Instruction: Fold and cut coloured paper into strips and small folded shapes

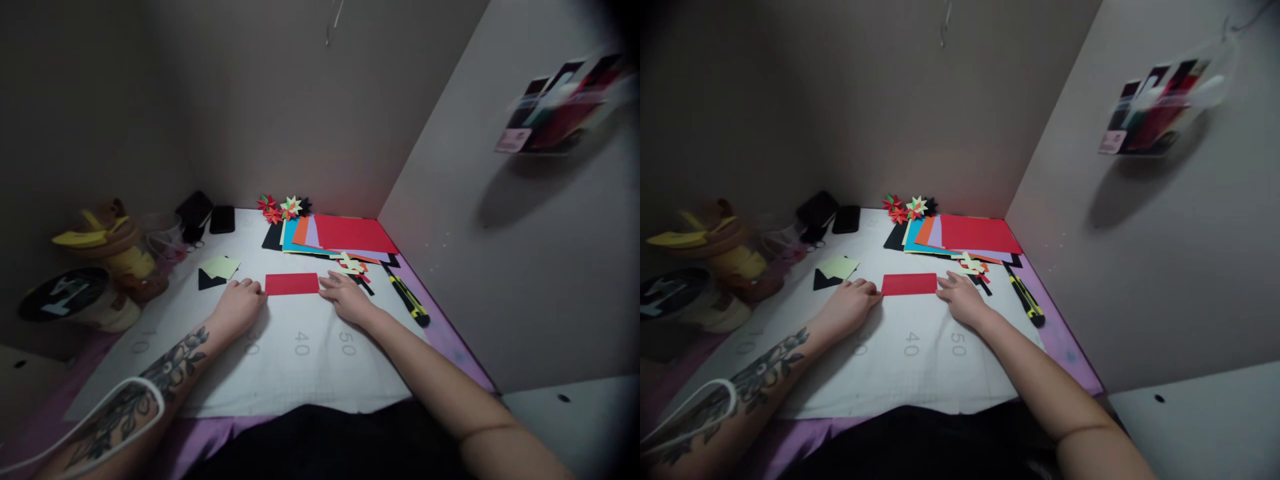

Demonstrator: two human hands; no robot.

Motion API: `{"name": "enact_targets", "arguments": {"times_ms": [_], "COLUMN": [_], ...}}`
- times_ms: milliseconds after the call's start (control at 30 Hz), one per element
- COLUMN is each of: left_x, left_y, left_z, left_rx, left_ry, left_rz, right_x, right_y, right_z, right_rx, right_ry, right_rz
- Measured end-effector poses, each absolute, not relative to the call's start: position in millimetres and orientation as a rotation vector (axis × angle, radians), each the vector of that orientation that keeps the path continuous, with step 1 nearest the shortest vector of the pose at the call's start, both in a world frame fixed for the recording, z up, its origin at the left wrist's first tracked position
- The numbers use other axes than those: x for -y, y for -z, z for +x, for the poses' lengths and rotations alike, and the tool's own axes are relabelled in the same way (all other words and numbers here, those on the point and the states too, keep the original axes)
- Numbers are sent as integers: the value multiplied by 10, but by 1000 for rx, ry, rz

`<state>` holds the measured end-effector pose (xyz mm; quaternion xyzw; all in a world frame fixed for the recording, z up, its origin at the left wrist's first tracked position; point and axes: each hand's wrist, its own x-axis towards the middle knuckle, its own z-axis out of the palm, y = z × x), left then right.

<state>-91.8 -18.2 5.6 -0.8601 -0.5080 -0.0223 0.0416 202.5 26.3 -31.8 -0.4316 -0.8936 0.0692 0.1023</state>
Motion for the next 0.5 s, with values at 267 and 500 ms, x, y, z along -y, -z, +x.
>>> {"name": "enact_targets", "arguments": {"times_ms": [267, 500], "left_x": [101, 0], "left_y": [48, 345], "left_z": [-710, -481], "left_rx": [1693, 1638], "left_ry": [361, 152], "left_rz": [-2621, -2743], "right_x": [-172, -233], "right_y": [152, 219], "right_z": [1666, 1135], "right_rx": [2536, 2706], "right_ry": [-325, -485], "right_rz": [-1173, -1321]}}
